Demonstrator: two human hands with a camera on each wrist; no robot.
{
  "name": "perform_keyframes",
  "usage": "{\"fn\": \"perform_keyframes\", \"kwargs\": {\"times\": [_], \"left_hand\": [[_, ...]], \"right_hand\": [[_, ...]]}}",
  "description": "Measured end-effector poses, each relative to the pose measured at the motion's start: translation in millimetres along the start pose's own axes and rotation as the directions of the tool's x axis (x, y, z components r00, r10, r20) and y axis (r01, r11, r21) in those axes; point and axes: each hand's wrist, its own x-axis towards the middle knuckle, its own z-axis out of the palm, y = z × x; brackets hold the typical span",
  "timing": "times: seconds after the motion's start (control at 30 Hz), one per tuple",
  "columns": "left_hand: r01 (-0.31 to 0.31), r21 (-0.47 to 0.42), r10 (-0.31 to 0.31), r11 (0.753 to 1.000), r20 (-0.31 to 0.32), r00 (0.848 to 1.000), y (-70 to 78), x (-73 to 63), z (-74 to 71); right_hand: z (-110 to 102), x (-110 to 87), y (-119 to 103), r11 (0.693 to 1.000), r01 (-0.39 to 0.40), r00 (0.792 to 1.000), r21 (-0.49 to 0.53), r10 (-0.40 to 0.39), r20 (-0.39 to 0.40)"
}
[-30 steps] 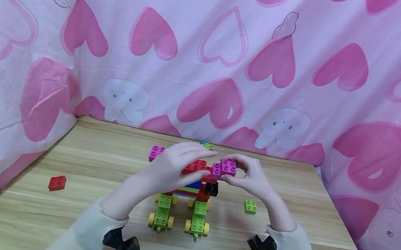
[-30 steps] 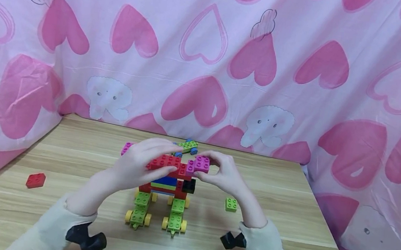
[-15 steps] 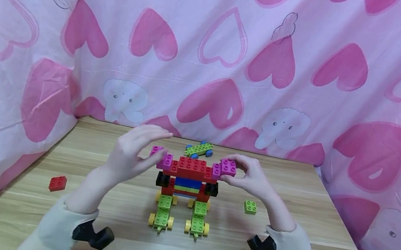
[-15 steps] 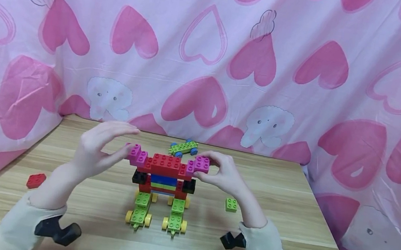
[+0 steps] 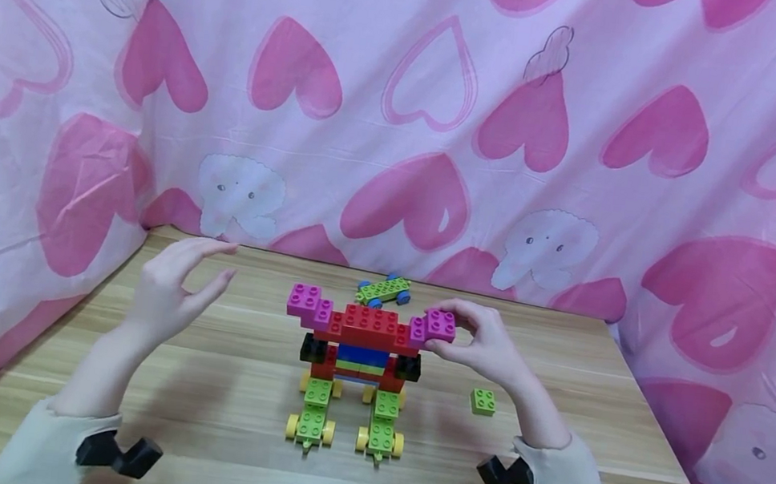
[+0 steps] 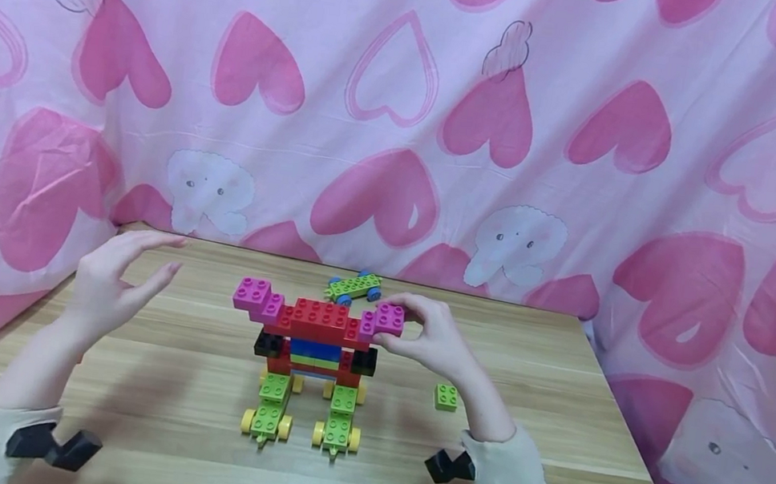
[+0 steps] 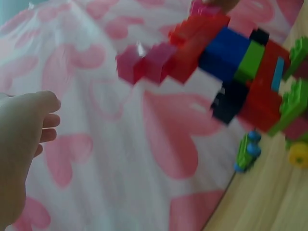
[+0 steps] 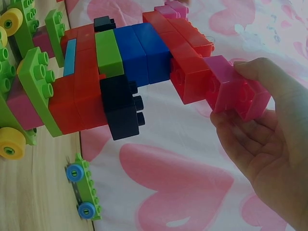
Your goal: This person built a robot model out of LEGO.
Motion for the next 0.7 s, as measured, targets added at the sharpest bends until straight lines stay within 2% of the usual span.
{"fn": "perform_keyframes", "kwargs": {"times": [0.17, 0.27, 0.37, 0.47, 0.53, 0.6, 0.63, 0.7], "left_hand": [[0.117, 0.087, -0.124, 0.989, 0.084, 0.989, -31.7, -19.8, -18.3], [0.204, 0.137, -0.219, 0.969, 0.108, 0.97, -49.1, -31.5, -28.7], [0.286, 0.165, -0.309, 0.944, 0.136, 0.941, -64.4, -42.6, -39.5], [0.371, 0.193, -0.408, 0.908, 0.211, 0.889, -76.8, -53.4, -51.9], [0.418, 0.208, -0.463, 0.884, 0.282, 0.84, -84.4, -59.7, -60.7], [0.467, 0.218, -0.515, 0.857, 0.365, 0.775, -90.5, -64.9, -70.7], [0.481, 0.22, -0.528, 0.849, 0.398, 0.75, -93.6, -67.2, -75.4], [0.494, 0.228, -0.541, 0.839, 0.45, 0.711, -100.3, -72.1, -84.1]], "right_hand": [[0, 0.4, 1, 1.0, -0.01, 1.0, -0.004, 0.01, -0.001], [0, 0.6, 2, 1.0, -0.014, 1.0, -0.006, 0.014, -0.001], [0, 0.8, 3, 1.0, -0.01, 1.0, -0.004, 0.01, 0.001], [0, 0.8, 4, 1.0, -0.009, 1.0, 0.0, 0.009, 0.003], [0, 0.8, 4, 1.0, -0.01, 1.0, 0.003, 0.01, 0.004], [0, 0.8, 4, 1.0, -0.013, 1.0, 0.007, 0.013, 0.005], [0, 0.9, 3, 1.0, -0.013, 1.0, 0.008, 0.013, 0.005], [0, 0.9, 3, 1.0, -0.013, 1.0, 0.009, 0.013, 0.006]]}}
